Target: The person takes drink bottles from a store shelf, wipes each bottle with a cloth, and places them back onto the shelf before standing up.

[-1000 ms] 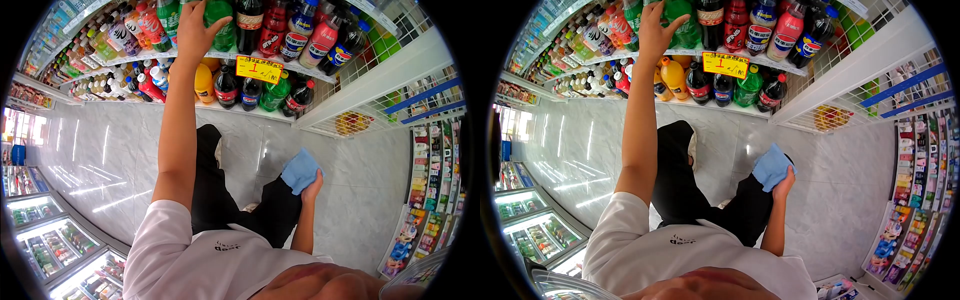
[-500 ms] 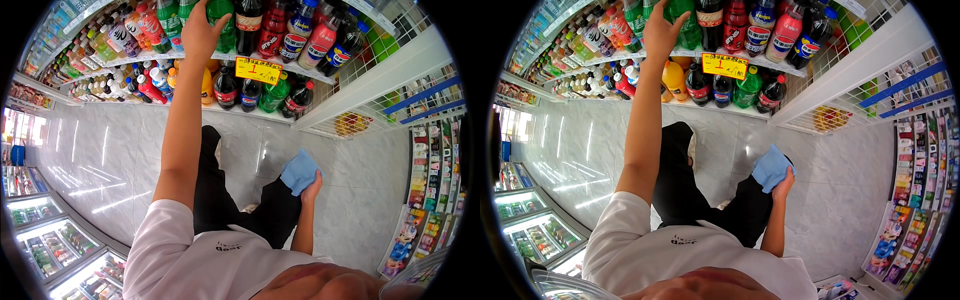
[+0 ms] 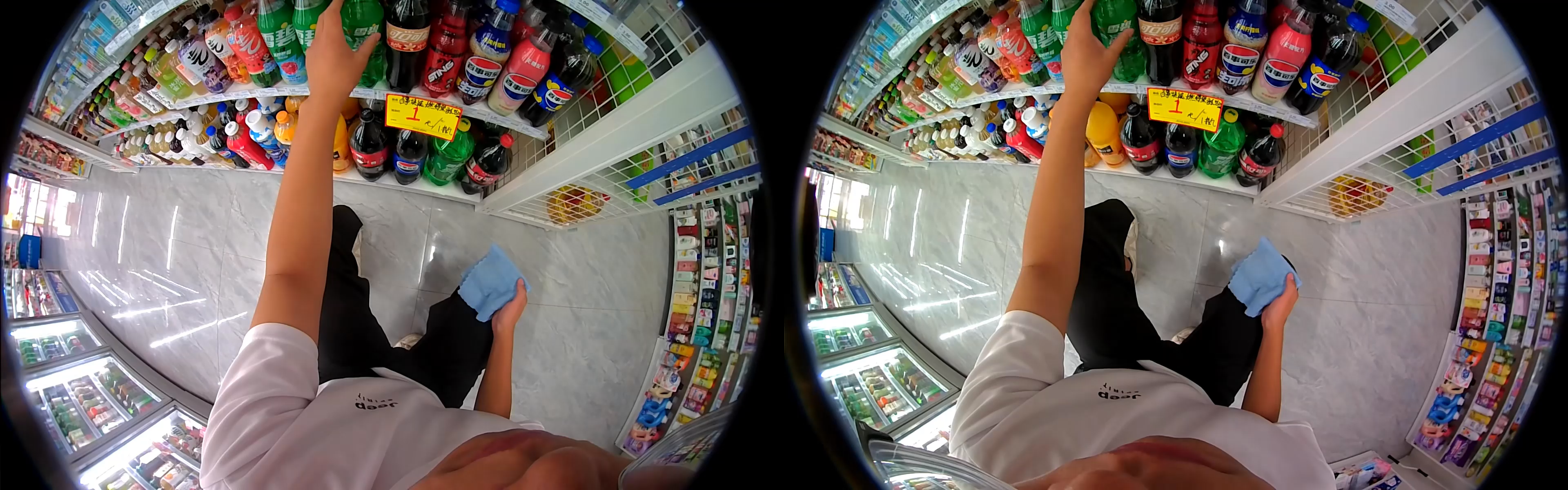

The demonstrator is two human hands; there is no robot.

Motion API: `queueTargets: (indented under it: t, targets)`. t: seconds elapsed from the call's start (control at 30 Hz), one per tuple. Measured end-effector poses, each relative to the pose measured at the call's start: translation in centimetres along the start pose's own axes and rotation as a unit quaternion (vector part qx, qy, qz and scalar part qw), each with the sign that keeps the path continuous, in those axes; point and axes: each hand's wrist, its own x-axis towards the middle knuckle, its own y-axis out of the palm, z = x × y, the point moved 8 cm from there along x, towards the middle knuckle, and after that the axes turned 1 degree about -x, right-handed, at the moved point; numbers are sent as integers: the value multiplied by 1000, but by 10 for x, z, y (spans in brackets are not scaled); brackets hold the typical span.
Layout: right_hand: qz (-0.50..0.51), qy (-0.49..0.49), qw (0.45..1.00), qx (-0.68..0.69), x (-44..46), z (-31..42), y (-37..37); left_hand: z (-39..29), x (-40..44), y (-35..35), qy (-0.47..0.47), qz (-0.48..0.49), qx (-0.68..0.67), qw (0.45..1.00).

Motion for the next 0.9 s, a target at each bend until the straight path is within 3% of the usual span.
queueTargets:
  t: [0.5, 0.6, 0.9]
  targets:
    - [-5, -1, 1000, -4, 6, -6, -4, 7, 6, 6, 8, 42, -86, 995]
    - [-5, -4, 1000, -10, 9, -8, -8, 6, 6, 7, 37, 27, -73, 996]
    - [5, -5, 1000, -5, 10, -8, -4, -5, 2, 6, -14, 68, -23, 997]
